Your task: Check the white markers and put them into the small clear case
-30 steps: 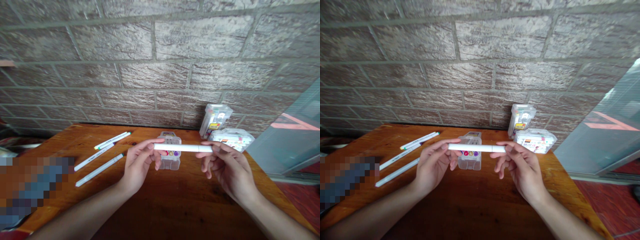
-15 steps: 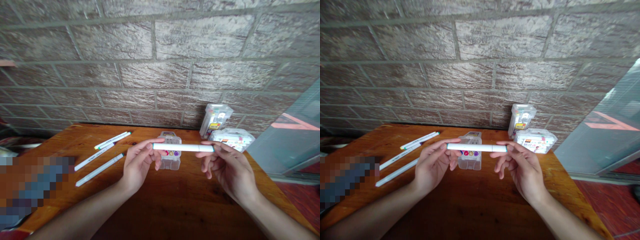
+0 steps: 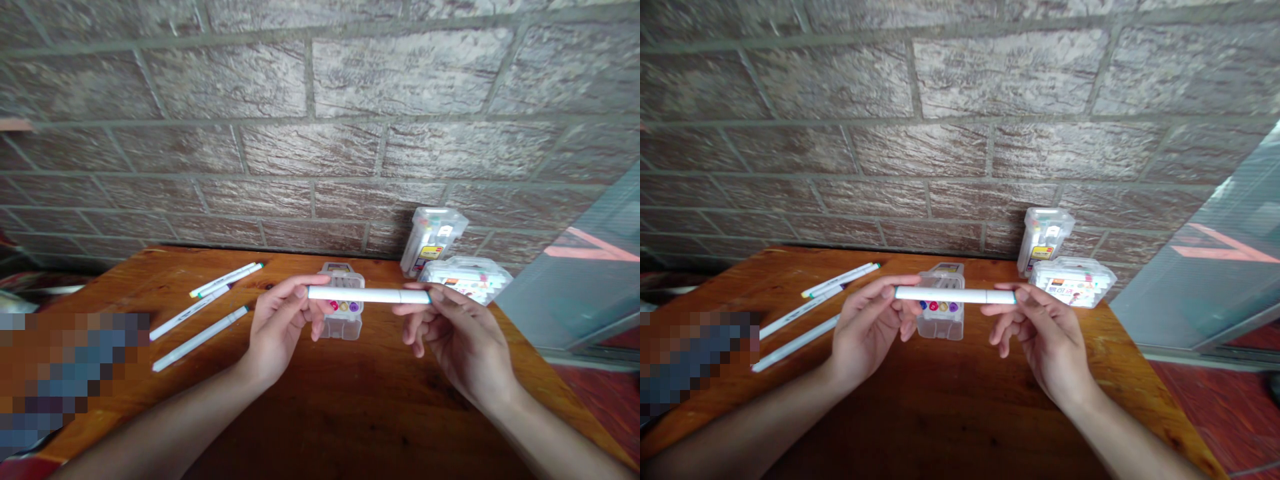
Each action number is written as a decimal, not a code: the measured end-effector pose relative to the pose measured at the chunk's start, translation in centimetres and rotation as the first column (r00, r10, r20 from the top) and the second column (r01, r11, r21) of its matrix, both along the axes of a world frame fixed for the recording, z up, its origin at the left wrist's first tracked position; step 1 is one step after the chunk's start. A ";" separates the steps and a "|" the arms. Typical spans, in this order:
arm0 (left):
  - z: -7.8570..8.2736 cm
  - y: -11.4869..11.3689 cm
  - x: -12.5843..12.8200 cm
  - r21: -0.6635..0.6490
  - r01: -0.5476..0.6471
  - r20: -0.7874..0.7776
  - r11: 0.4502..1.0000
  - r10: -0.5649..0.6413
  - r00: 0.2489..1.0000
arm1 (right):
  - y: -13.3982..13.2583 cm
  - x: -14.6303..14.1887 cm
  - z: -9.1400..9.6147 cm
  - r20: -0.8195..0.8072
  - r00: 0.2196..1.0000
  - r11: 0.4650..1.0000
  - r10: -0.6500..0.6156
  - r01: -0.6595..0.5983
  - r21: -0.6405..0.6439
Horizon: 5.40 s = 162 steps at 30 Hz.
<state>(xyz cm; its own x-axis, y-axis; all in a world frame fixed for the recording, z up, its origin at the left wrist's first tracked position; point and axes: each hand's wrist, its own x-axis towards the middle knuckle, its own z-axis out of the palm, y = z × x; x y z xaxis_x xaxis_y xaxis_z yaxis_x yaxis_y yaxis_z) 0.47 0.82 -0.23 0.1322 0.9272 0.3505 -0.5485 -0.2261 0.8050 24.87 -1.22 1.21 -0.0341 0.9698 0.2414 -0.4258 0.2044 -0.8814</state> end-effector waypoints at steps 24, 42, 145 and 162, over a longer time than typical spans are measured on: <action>0.3 -0.2 0.4 0.098 -0.207 -0.353 0.973 0.229 0.907 | 0.1 -0.3 -0.8 0.220 0.966 0.986 -0.138 0.111 0.127; 0.9 -0.3 0.7 0.215 -0.221 -0.395 0.951 0.291 0.871 | 0.3 -0.2 -1.6 0.262 0.948 0.973 -0.183 0.137 0.186; 0.1 0.2 0.1 -0.018 -0.006 -0.002 1.000 0.006 1.000 | 0.0 -0.1 -0.4 0.003 0.999 0.999 0.043 -0.043 0.006; 0.1 0.0 0.2 0.066 -0.153 -0.310 0.986 0.166 0.936 | 0.1 -0.2 -0.7 0.165 0.985 0.996 -0.046 0.033 0.084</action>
